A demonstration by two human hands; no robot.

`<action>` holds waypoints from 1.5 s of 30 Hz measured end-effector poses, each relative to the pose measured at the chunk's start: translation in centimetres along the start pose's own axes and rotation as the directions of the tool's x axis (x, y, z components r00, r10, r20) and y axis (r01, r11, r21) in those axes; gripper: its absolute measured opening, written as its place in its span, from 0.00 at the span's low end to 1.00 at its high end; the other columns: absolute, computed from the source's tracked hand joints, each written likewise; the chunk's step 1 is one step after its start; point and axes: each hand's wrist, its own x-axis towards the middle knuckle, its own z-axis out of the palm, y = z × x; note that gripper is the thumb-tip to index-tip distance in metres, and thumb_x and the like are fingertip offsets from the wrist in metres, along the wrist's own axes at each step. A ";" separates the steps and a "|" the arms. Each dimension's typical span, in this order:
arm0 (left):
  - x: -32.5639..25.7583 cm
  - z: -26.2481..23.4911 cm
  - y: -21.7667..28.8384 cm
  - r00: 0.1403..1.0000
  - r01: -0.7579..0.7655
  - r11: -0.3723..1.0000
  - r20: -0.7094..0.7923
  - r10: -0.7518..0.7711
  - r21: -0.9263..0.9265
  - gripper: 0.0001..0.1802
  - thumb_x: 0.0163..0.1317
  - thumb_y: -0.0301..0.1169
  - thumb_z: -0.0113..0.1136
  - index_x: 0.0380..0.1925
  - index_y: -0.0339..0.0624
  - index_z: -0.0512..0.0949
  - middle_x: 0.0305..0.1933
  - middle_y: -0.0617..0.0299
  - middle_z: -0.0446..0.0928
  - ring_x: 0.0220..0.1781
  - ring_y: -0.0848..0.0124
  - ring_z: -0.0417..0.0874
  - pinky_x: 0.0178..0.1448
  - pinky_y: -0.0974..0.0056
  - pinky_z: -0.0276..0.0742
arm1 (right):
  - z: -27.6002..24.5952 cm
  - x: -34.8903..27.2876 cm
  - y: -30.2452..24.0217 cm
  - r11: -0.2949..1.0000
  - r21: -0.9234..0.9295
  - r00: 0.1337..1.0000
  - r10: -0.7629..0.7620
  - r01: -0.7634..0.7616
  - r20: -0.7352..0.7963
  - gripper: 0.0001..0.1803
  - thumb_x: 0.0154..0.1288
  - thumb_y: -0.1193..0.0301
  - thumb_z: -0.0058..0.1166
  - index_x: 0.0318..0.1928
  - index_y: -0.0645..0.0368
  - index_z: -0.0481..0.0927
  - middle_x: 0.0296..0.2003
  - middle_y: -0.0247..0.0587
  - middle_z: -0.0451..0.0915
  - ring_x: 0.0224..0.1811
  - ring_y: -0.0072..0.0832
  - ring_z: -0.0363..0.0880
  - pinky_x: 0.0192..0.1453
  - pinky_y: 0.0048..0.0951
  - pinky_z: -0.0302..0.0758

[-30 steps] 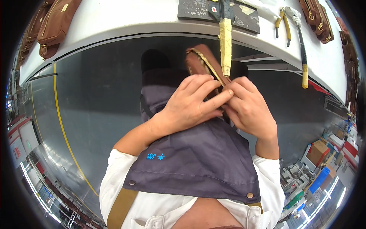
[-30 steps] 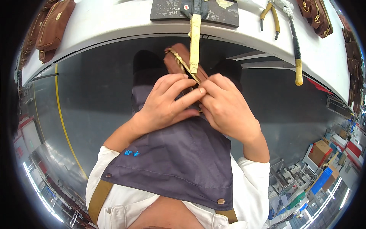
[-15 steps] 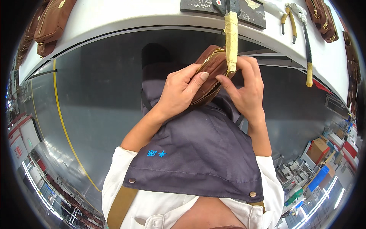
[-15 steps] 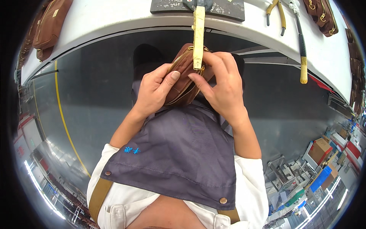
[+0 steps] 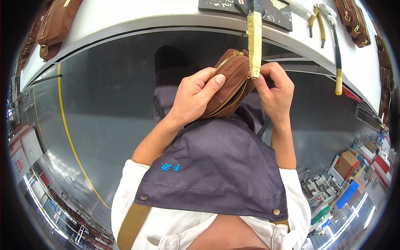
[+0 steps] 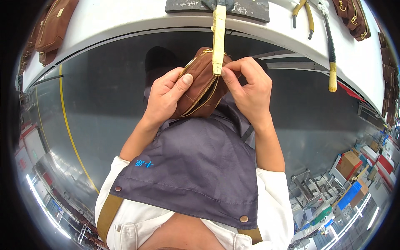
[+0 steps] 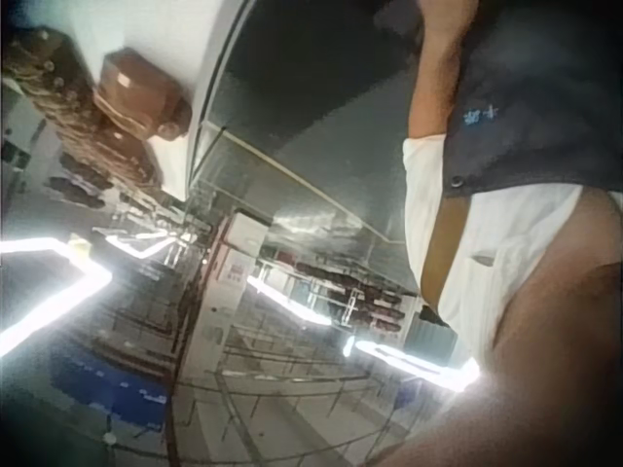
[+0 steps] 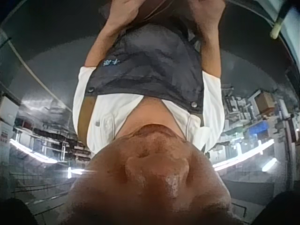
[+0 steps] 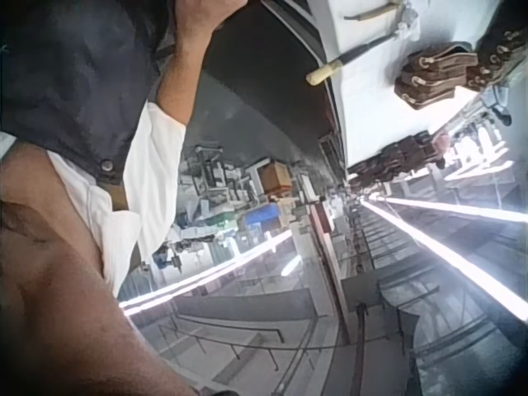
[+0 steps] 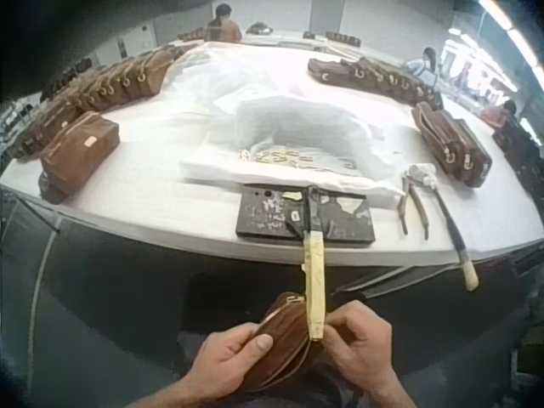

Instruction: Attaching metal hardware and rings to leather pouches using pliers and a mallet.

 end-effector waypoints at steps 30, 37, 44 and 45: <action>3.9 -2.6 1.4 0.975 0.218 0.970 0.061 -0.213 -0.105 0.32 0.73 0.32 0.56 0.72 0.39 0.57 0.41 0.53 0.83 0.40 0.73 0.84 0.45 0.67 0.80 | 6.0 -0.4 6.6 0.741 0.342 0.811 0.470 -0.577 0.349 0.22 0.77 0.58 0.46 0.58 0.62 0.78 0.48 0.45 0.83 0.49 0.33 0.80 0.53 0.29 0.74; 3.9 -5.2 -0.9 0.907 0.419 0.878 0.143 -0.395 -0.231 0.23 0.76 0.40 0.50 0.63 0.38 0.71 0.49 0.59 0.81 0.48 0.72 0.83 0.54 0.67 0.81 | 10.5 -3.6 8.9 0.053 0.360 0.328 0.551 -0.932 0.768 0.22 0.73 0.60 0.52 0.59 0.63 0.79 0.51 0.42 0.82 0.50 0.27 0.80 0.54 0.29 0.76; 3.1 -5.3 -1.3 0.892 0.451 0.846 0.121 -0.436 -0.285 0.23 0.76 0.42 0.49 0.60 0.35 0.74 0.53 0.55 0.79 0.55 0.69 0.80 0.61 0.63 0.76 | 10.3 -3.3 8.9 0.220 0.317 0.383 0.631 -0.922 0.675 0.23 0.74 0.58 0.47 0.56 0.62 0.81 0.51 0.43 0.83 0.51 0.27 0.79 0.54 0.28 0.74; 3.2 -5.4 -1.3 0.893 0.450 0.847 0.120 -0.434 -0.284 0.23 0.76 0.42 0.49 0.60 0.35 0.74 0.53 0.55 0.79 0.55 0.69 0.80 0.61 0.63 0.76 | 10.0 -3.1 8.6 0.289 0.317 0.427 0.669 -0.903 0.608 0.24 0.74 0.57 0.46 0.56 0.62 0.81 0.50 0.45 0.83 0.51 0.28 0.79 0.54 0.28 0.74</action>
